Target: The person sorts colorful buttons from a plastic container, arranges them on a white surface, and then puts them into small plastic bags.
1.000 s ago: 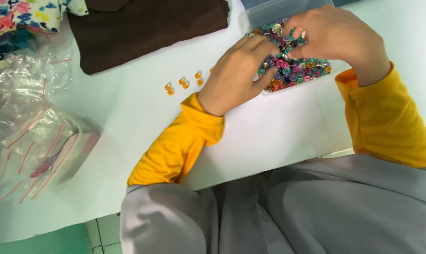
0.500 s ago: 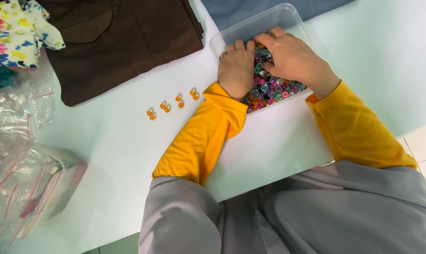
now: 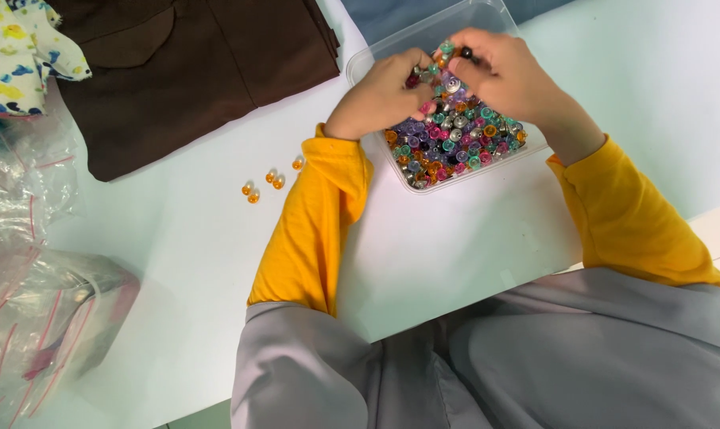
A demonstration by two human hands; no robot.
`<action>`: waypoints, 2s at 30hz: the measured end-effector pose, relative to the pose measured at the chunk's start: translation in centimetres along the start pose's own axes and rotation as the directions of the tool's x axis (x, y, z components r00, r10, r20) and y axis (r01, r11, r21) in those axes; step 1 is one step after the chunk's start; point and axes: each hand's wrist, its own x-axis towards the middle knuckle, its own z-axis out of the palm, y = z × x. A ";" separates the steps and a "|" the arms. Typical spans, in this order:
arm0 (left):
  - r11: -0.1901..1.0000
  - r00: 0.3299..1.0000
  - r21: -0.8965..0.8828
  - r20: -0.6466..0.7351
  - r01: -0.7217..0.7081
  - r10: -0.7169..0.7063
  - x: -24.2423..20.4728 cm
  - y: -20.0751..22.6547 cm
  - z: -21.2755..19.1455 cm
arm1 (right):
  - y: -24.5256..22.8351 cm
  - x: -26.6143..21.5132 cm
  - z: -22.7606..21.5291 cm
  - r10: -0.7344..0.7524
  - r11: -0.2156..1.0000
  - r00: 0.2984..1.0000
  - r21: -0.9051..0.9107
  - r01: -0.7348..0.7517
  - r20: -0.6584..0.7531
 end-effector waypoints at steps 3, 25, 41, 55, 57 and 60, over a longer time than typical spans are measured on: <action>0.964 0.999 -0.266 0.014 -0.026 0.031 0.1 -0.3 -0.3 | -2.0 0.2 -0.7 0.058 0.983 0.998 0.171 -0.060 0.015; 0.961 0.921 0.009 -0.283 -0.278 0.269 0.7 -1.8 1.4 | -2.2 -0.2 -0.9 0.113 0.914 0.992 0.386 -0.126 0.056; 0.894 0.679 0.268 -0.582 -0.359 0.447 -0.5 -0.5 4.0 | -1.8 -0.9 0.6 -0.267 0.963 0.955 -0.080 0.258 -0.131; 0.873 0.684 0.263 -0.544 -0.410 0.486 -1.6 -1.0 5.0 | -3.1 -0.7 0.7 -0.397 0.906 0.881 -0.261 0.332 -0.257; 0.928 0.765 0.214 -0.525 -0.305 0.373 -1.6 -0.8 4.9 | -4.4 -0.5 0.5 -0.387 0.910 0.876 -0.271 0.312 -0.290; 0.874 0.684 0.291 -0.543 -0.390 0.487 -1.4 -1.2 5.0 | -6.8 0.0 1.1 -0.324 0.933 0.883 -0.269 0.239 -0.340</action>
